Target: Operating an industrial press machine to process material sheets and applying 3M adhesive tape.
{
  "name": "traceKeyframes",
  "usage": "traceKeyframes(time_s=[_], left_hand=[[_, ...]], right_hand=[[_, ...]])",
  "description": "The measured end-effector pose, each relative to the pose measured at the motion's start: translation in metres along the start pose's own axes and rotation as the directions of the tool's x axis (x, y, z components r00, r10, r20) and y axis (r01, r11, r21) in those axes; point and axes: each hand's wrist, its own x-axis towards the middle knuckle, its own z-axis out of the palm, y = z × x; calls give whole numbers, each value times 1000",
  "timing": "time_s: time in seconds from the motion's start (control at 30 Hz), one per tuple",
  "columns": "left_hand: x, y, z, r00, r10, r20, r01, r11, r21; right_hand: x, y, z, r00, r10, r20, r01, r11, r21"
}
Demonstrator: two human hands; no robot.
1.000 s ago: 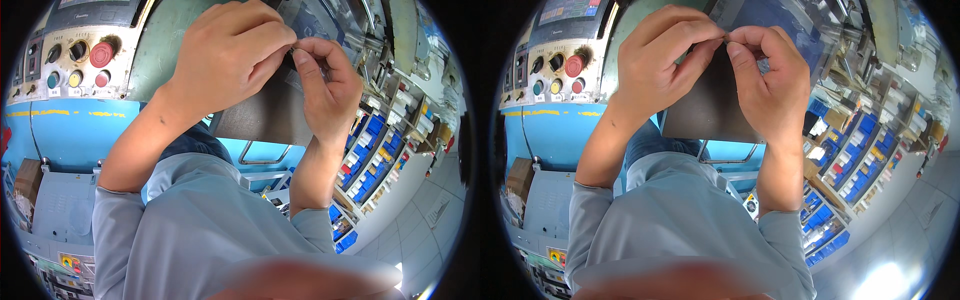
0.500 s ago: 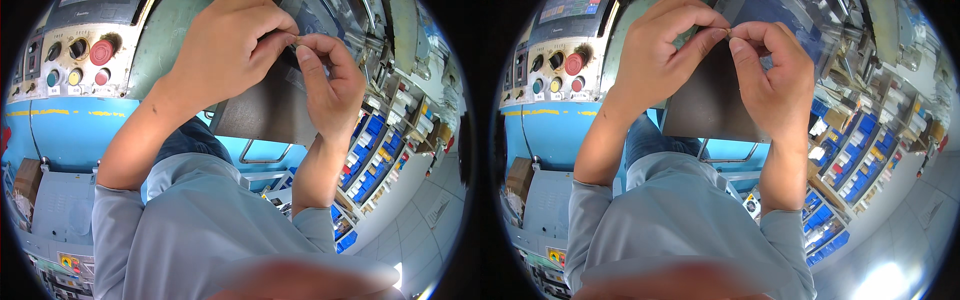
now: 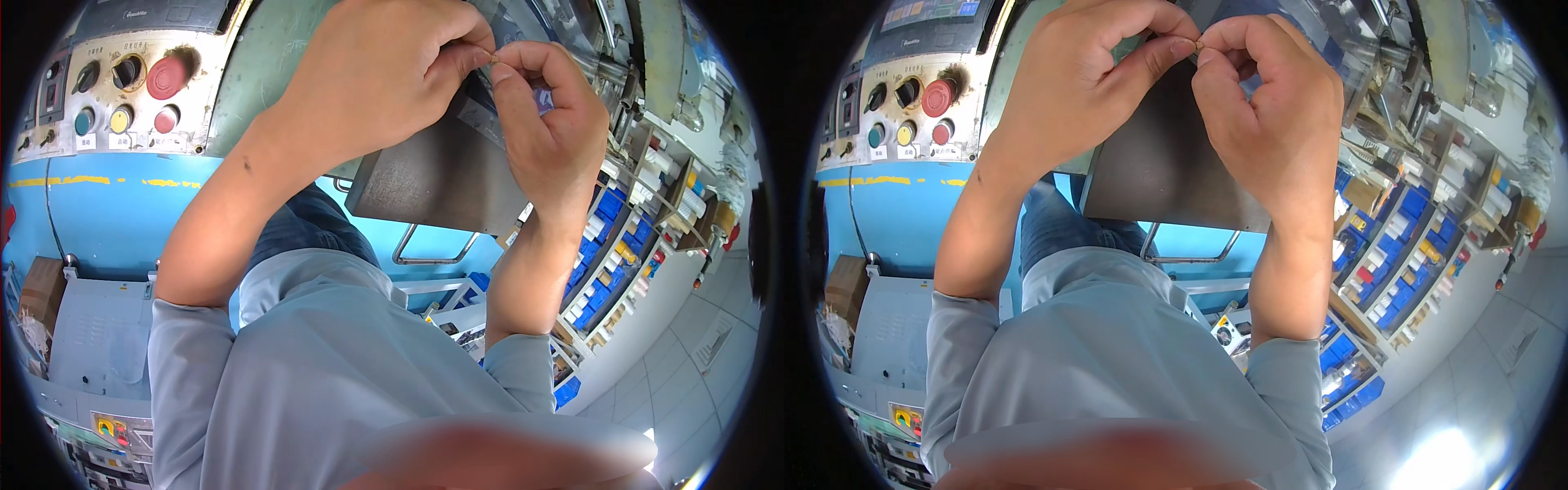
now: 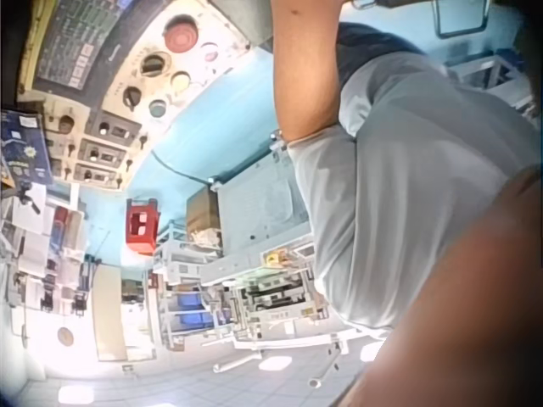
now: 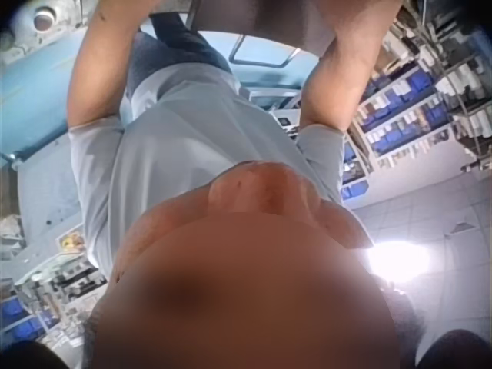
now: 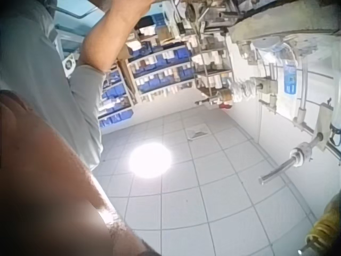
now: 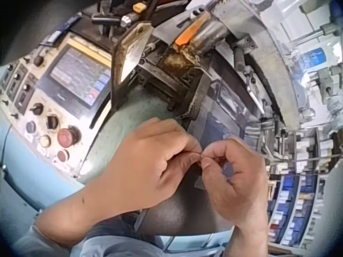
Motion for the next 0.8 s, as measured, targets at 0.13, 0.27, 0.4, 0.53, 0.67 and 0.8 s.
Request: traceKeyframes(time_s=[0.13, 0.27, 0.4, 0.53, 0.67, 0.8], left_hand=[[1, -23, 16, 889, 393, -236, -405, 914, -1], [1, -24, 17, 891, 384, -241, -400, 916, -17], [1, -24, 19, 893, 375, -249, -399, 916, -51], [0, -23, 23, 844, 432, -318, -461, 887, -19], [-8, 14, 5, 994, -3, -113, 18, 991, 134], [-9, 17, 5, 987, 134, -86, -100, 940, 327]], right_hand=[[0, 2, 2, 1000, 12, -26, -9, 996, 87], [-2, 5, 0, 1000, 12, -26, -9, 994, 110], [-2, 3, -1, 1000, 14, -15, -13, 994, 105], [-4, 1, -1, 999, 47, 14, -48, 994, 94], [-7, 2, -1, 998, 56, 25, -59, 992, 110], [-8, -1, 0, 999, 32, 20, -33, 996, 83]])
